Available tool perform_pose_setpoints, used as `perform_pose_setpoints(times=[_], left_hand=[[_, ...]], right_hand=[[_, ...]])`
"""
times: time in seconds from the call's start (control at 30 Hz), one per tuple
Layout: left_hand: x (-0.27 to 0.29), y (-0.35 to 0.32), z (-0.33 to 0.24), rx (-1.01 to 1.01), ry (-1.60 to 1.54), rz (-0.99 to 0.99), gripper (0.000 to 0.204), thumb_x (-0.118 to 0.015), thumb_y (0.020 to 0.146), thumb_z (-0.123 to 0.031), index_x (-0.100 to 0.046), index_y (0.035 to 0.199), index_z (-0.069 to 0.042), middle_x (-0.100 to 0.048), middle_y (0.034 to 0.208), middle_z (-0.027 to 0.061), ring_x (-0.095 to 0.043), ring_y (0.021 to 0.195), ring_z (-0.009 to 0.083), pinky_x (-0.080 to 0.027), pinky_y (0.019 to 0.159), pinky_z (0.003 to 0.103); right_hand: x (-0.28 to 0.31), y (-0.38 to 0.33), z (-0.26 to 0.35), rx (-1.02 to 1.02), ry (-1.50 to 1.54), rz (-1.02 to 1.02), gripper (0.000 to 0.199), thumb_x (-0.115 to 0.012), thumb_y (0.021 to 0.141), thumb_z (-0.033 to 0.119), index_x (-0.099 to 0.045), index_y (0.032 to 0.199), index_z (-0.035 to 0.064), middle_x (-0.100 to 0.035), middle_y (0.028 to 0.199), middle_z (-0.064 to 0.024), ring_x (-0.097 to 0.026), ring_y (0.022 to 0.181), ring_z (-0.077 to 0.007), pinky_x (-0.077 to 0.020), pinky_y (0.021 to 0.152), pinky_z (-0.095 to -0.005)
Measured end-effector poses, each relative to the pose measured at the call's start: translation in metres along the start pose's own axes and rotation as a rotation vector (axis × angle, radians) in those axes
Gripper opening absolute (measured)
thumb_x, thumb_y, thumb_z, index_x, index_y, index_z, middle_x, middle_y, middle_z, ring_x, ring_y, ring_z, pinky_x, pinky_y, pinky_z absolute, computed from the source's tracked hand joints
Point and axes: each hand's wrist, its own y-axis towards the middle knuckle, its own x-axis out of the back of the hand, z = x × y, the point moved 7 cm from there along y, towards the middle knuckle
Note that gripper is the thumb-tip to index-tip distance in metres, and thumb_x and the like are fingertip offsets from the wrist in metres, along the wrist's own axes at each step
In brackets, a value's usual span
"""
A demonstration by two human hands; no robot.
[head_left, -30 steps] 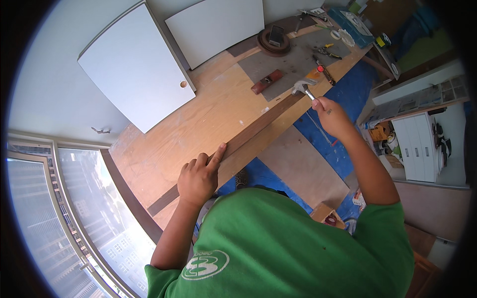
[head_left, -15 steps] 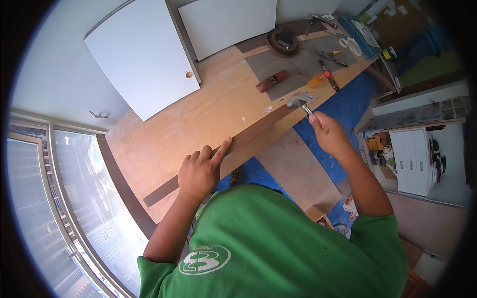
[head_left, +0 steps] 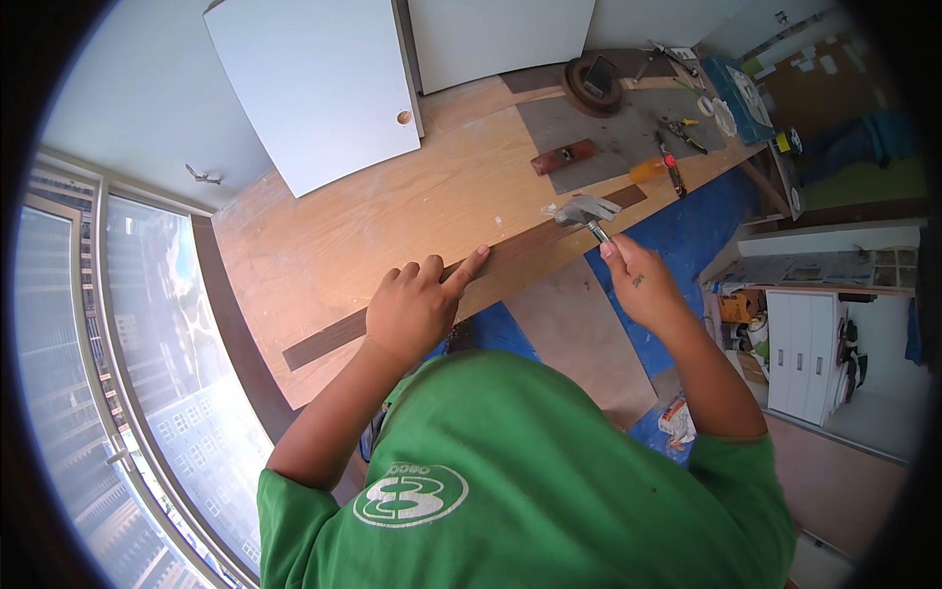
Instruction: The person assembles cabinet components on a workbench, using a hammer to tap a trim strip onto a white panel and a utility knife to trim excess material. They handle white panels and wooden trim pieces, aligning and securing them together.
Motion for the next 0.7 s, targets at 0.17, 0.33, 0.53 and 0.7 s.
perform_pose_setpoints(times=[0.17,0.33,0.53,0.7], left_hand=[[-0.001,-0.001,0.000,-0.002,-0.074,0.051,0.063,-0.061,0.103,-0.040,-0.041,0.162,-0.036,-0.063,0.107,0.0077,-0.066,0.093,0.0266,-0.053,0.084,0.041],[0.001,-0.012,0.006,0.004,-0.057,0.002,0.061,-0.059,0.104,-0.039,-0.041,0.162,-0.035,-0.063,0.132,0.0113,-0.067,0.101,0.0280,-0.052,0.092,0.042],[0.001,-0.047,0.036,0.032,-0.036,0.021,0.062,-0.059,0.104,-0.035,-0.040,0.163,-0.033,-0.053,0.154,0.0165,-0.066,0.109,0.0298,-0.050,0.100,0.042],[0.010,-0.083,0.061,0.062,-0.051,-0.045,0.065,-0.064,0.100,-0.034,-0.043,0.162,-0.030,-0.054,0.153,0.0168,-0.066,0.109,0.0302,-0.049,0.102,0.043]], right_hand=[[-0.002,-0.007,0.024,0.038,0.046,-0.010,0.035,-0.050,0.112,0.031,-0.058,0.097,0.0006,-0.058,0.071,-0.0232,-0.058,0.066,-0.0413,-0.0446,0.063,-0.0482],[-0.015,-0.016,0.041,0.018,0.100,0.056,0.034,-0.050,0.112,0.030,-0.058,0.096,0.0005,-0.057,0.071,-0.0223,-0.057,0.064,-0.0414,-0.0439,0.062,-0.0487],[-0.031,-0.021,0.060,0.070,0.094,0.085,0.035,-0.051,0.112,0.030,-0.056,0.095,0.0004,-0.054,0.069,-0.0202,-0.053,0.062,-0.0394,-0.0433,0.062,-0.0463],[-0.050,-0.030,0.083,0.159,0.065,0.133,0.033,-0.052,0.112,0.029,-0.056,0.095,0.0004,-0.054,0.070,-0.0205,-0.054,0.062,-0.0393,-0.0434,0.061,-0.0460]])
